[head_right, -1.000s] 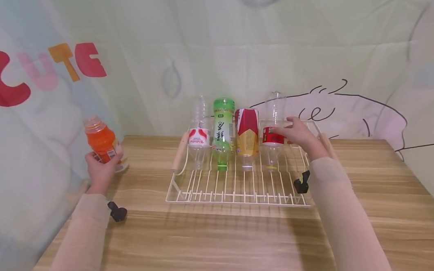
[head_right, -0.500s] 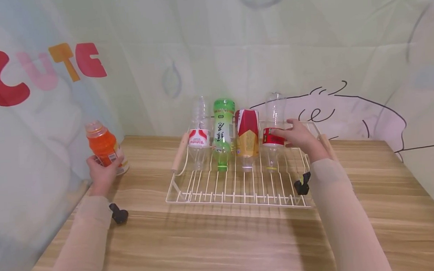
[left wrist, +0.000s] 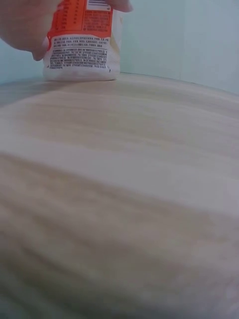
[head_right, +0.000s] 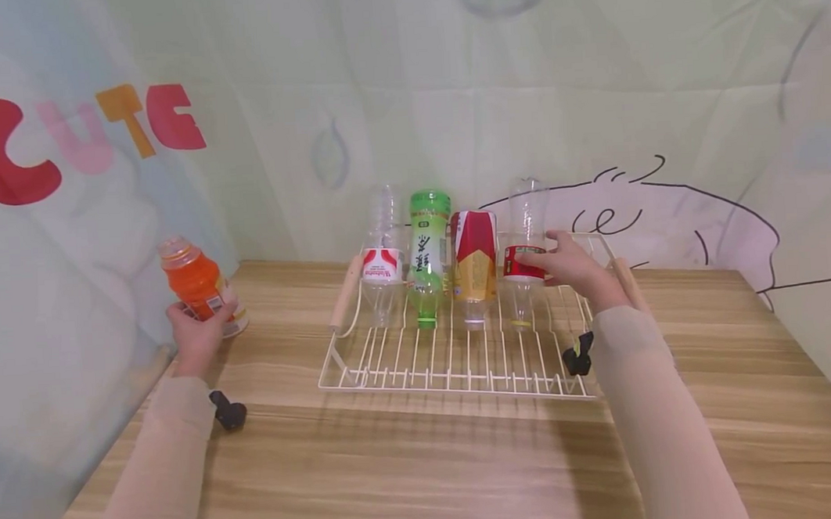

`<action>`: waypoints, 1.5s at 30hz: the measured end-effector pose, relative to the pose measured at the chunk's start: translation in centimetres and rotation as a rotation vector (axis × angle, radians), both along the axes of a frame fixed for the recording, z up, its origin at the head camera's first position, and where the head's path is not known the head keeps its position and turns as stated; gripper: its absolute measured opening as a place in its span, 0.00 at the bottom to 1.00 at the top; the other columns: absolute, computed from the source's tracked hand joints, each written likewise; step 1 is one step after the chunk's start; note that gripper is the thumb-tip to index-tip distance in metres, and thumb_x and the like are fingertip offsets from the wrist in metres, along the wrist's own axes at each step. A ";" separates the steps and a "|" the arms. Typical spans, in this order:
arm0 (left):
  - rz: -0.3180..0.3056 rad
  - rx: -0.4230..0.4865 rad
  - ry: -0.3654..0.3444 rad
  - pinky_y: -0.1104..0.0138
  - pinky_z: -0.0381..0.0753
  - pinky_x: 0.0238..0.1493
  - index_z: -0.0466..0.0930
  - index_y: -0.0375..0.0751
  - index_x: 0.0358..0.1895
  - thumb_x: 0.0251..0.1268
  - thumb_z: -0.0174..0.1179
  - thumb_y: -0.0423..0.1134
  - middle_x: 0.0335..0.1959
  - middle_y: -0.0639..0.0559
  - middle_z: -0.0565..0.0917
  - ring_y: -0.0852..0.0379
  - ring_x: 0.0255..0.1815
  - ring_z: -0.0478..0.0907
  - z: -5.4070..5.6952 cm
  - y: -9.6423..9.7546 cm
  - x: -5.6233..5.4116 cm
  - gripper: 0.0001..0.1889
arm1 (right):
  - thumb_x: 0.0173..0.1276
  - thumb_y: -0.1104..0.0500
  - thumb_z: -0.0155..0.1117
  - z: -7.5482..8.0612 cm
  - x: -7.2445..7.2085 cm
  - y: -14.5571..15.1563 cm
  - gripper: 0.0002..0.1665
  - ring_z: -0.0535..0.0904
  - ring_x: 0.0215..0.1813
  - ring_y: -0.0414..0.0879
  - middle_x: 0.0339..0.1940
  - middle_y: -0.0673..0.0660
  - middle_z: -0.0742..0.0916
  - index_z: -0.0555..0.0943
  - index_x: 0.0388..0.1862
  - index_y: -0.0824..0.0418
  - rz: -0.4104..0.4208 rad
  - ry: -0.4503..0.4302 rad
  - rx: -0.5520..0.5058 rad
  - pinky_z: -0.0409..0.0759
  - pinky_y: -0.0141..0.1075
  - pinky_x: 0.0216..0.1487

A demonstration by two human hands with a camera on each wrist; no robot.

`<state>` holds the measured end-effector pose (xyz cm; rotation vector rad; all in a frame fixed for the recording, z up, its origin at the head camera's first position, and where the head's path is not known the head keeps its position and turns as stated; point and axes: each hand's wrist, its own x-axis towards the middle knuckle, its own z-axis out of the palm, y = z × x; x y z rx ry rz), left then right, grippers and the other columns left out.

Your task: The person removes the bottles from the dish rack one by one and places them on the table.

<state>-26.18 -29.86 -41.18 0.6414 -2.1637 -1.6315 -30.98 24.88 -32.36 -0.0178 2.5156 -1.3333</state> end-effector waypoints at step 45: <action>-0.007 -0.131 0.101 0.58 0.46 0.76 0.31 0.56 0.75 0.58 0.65 0.53 0.77 0.49 0.42 0.53 0.78 0.41 6.5 0.1 2.1 0.53 | 0.69 0.34 0.53 3.8 2.1 2.5 0.59 0.73 0.60 0.61 0.70 0.73 0.65 0.31 0.78 0.62 -0.012 0.115 -0.047 0.65 0.56 0.68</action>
